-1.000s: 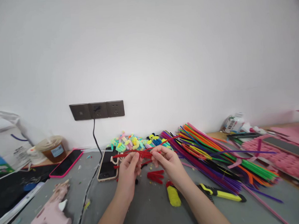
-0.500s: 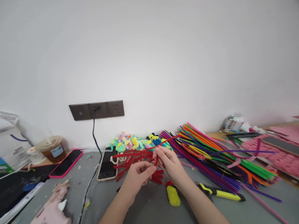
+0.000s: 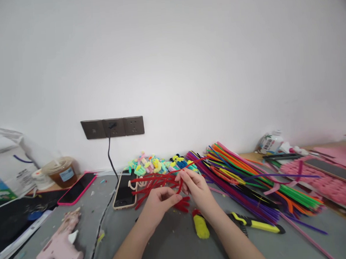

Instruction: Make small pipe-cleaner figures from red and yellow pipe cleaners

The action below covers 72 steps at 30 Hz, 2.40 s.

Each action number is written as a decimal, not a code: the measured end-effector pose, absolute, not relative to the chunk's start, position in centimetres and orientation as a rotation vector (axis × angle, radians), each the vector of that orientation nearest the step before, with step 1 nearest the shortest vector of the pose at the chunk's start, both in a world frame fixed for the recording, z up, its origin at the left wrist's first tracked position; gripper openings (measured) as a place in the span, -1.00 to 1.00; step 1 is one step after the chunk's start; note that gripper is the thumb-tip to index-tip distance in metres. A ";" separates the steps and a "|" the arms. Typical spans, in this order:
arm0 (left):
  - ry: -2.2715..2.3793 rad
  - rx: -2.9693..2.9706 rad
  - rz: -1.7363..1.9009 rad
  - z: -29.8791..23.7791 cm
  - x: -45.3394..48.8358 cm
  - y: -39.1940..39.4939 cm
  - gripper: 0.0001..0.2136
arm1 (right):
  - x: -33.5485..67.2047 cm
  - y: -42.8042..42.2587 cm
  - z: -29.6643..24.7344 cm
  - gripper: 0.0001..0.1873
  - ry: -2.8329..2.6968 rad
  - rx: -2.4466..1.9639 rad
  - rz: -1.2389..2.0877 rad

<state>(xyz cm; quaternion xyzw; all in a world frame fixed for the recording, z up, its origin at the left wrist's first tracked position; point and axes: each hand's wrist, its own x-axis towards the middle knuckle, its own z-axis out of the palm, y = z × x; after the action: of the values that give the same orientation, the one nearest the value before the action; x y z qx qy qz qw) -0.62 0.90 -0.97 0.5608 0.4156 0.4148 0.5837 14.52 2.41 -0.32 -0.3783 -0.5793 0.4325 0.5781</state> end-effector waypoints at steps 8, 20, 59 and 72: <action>0.987 1.266 1.093 -1.3 -0.6 1.1 -0.64 | 14.5 2.2 -0.2 -0.52 -1.313 -0.870 0.936; 1.038 0.823 1.516 -1.5 -1.2 1.9 -0.58 | 14.3 2.0 -0.4 -0.70 -1.364 -0.938 0.862; 0.919 0.906 1.477 -1.2 0.0 0.7 -0.63 | 13.1 1.4 -0.3 -0.57 -1.117 -0.750 1.554; 0.938 0.966 1.411 -1.2 0.0 1.0 -0.69 | 13.7 1.6 0.1 -0.57 -0.913 -0.767 1.488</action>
<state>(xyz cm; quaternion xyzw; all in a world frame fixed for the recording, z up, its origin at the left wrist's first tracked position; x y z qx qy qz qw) 0.02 0.99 -1.19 0.4101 0.3983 0.5989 0.5608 13.72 1.62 0.12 -0.3279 -0.3905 0.6363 0.5789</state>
